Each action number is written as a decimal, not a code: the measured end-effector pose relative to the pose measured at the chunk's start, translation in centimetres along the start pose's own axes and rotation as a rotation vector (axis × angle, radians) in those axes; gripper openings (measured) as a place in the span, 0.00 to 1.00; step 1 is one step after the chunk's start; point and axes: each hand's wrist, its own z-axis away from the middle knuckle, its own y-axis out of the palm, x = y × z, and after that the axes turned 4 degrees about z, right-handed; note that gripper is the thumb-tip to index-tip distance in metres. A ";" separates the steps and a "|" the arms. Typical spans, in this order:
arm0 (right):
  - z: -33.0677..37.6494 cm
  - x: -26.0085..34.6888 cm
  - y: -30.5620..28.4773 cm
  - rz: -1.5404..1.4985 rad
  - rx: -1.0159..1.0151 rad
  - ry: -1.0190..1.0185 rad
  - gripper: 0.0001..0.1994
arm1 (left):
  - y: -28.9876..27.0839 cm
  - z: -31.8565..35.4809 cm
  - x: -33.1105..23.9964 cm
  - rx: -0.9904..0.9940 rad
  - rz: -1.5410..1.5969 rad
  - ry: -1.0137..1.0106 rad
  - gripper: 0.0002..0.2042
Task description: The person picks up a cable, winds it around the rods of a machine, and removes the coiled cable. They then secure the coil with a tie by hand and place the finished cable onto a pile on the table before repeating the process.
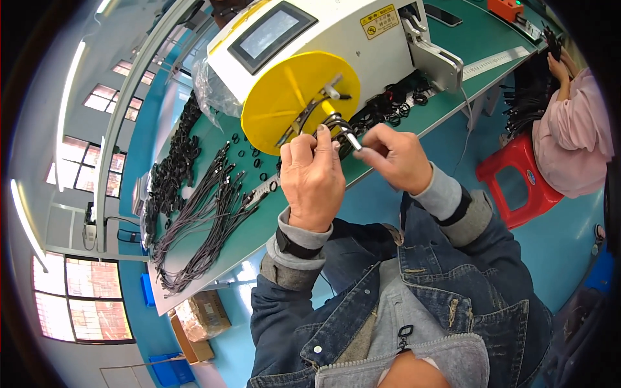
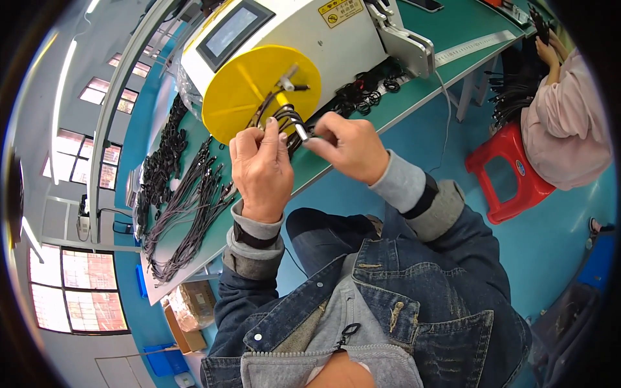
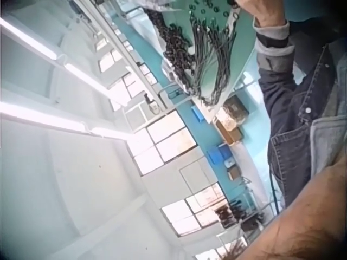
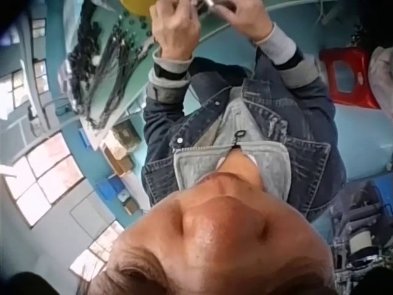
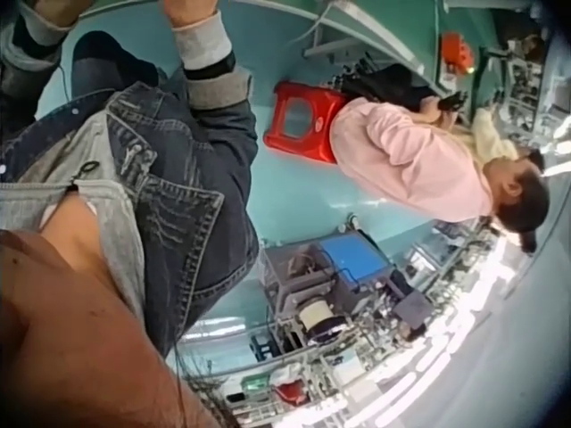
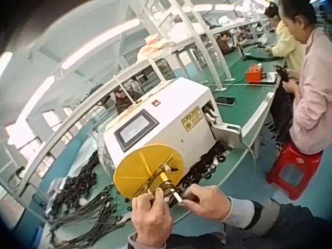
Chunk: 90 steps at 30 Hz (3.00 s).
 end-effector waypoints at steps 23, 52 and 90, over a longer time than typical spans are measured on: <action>-2.6 -1.1 2.4 -0.203 -0.043 0.083 0.08 | -0.5 -0.5 -0.5 0.068 0.144 -0.104 0.05; -2.7 -1.3 4.2 0.028 -0.100 -0.239 0.25 | -0.3 -2.1 1.2 0.444 0.348 -0.227 0.12; 10.2 -3.9 3.5 0.046 0.283 -0.205 0.12 | -0.8 9.0 -3.6 1.174 1.372 -1.168 0.18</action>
